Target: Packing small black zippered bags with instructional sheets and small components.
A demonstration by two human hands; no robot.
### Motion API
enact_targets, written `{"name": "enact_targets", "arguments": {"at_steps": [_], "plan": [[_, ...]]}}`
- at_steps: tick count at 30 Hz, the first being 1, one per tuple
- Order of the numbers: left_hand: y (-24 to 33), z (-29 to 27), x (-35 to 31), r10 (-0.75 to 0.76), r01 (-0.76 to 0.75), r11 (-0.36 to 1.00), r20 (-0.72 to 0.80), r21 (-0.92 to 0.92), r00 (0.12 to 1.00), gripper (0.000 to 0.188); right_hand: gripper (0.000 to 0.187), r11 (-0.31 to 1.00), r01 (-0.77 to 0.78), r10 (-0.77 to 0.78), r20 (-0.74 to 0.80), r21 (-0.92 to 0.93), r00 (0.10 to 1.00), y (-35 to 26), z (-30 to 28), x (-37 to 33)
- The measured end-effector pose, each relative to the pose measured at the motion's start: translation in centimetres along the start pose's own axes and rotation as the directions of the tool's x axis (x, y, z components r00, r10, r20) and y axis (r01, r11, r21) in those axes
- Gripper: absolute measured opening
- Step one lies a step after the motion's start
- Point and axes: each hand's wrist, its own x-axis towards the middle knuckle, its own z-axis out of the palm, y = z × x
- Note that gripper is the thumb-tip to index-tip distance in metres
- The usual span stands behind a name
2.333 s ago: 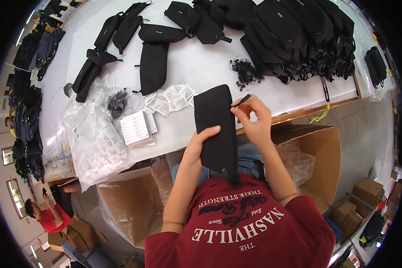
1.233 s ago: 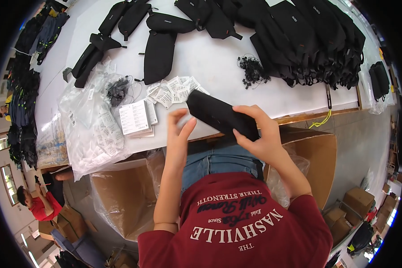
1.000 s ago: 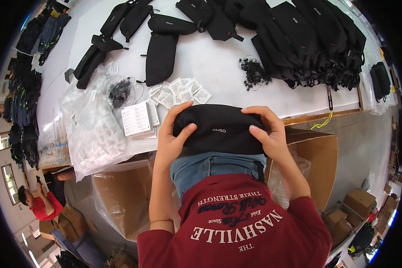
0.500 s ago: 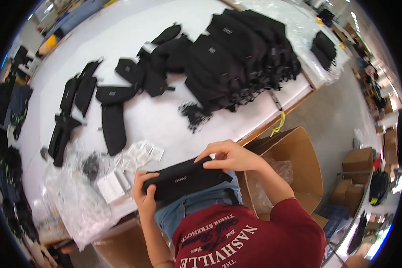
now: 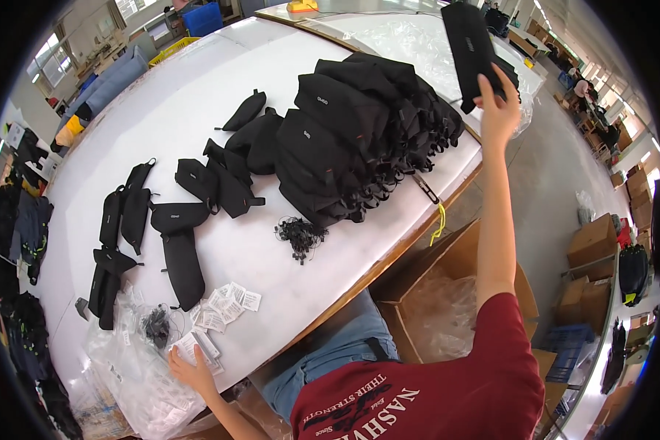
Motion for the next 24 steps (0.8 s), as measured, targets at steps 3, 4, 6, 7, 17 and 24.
{"name": "enact_targets", "arguments": {"at_steps": [3, 4, 6, 7, 17, 24], "plan": [[-0.7, 0.6, 0.5, -0.09, 0.089, 0.994, 0.011, 0.068, 0.996, 0.07, 0.029, 0.965, 0.094, -0.059, 0.146, -0.243, 0.987, 4.1, 3.1, 1.5], [-0.7, 0.5, 0.5, -0.132, 0.129, 0.988, 0.035, 0.087, 0.991, 0.079, 0.03, 0.955, 0.1, -0.04, 0.211, -0.279, 0.977, 4.7, 3.7, 1.4], [-0.9, 0.6, 0.7, -0.145, 0.145, 0.984, -0.006, 0.107, 0.989, 0.084, 0.03, 0.89, 0.246, -0.109, 0.344, -0.383, 0.933, 5.7, 5.2, 1.4], [-1.1, 0.5, 0.8, -0.156, 0.16, 0.979, -0.043, 0.128, 0.987, 0.088, 0.031, 0.889, 0.25, -0.078, 0.41, -0.384, 0.909, 5.1, 5.9, 0.9], [-1.4, -1.7, 1.0, -0.357, 0.31, 0.872, 0.057, 0.379, 0.932, 0.077, 0.025, 0.967, 0.184, -0.131, 0.278, -0.174, 0.952, 1.2, 4.1, -1.4], [1.7, -2.2, 1.7, -0.144, 0.181, 0.919, -0.129, 0.351, 0.981, 0.063, 0.011, 0.997, -0.068, -0.005, 0.88, 0.043, 0.474, -6.5, 2.8, -19.3]]}}
